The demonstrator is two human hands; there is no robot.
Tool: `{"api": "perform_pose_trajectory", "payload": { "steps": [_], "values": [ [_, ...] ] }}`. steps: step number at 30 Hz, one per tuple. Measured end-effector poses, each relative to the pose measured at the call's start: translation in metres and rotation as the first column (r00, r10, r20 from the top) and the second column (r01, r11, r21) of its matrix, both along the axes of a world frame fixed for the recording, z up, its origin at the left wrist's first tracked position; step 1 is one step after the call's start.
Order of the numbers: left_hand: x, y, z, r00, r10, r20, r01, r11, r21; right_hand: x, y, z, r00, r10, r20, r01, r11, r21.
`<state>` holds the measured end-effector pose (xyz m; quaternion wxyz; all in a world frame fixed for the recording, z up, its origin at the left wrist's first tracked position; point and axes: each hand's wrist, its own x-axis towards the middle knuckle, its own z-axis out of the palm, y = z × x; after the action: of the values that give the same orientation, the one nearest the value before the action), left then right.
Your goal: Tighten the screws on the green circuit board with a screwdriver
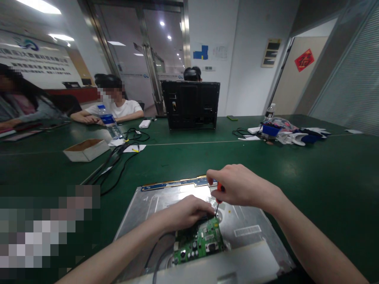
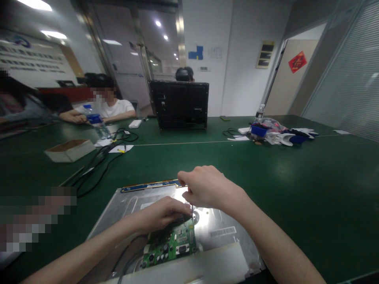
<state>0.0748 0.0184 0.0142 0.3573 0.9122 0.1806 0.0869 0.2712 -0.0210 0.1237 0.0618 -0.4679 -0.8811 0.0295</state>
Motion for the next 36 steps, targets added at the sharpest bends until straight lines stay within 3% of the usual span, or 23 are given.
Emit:
{"api": "perform_pose_trajectory", "payload": {
  "steps": [9, 21, 27, 31, 36],
  "values": [
    [0.000, -0.001, 0.001, 1.000, 0.006, -0.010, -0.006, 1.000, -0.004, 0.004, -0.004, 0.006, 0.993, 0.108, -0.041, -0.111, 0.990, -0.089],
    [-0.002, 0.004, -0.009, 0.999, 0.025, -0.037, -0.024, 0.999, 0.027, -0.009, -0.016, 0.013, 0.997, -0.018, 0.073, 0.023, 0.997, -0.069],
    [0.000, 0.001, -0.003, 1.000, 0.007, 0.004, -0.007, 1.000, -0.009, -0.008, -0.016, 0.011, 0.988, -0.095, 0.122, 0.103, 0.993, -0.057],
    [0.001, 0.000, 0.000, 1.000, 0.015, -0.005, -0.015, 0.999, -0.037, -0.003, -0.013, 0.003, 0.999, -0.021, 0.046, 0.021, 1.000, 0.010],
    [0.001, 0.000, -0.002, 1.000, 0.016, -0.010, -0.016, 0.999, -0.030, 0.002, -0.013, 0.001, 0.997, 0.079, -0.013, -0.080, 0.996, -0.040]
  ]
}}
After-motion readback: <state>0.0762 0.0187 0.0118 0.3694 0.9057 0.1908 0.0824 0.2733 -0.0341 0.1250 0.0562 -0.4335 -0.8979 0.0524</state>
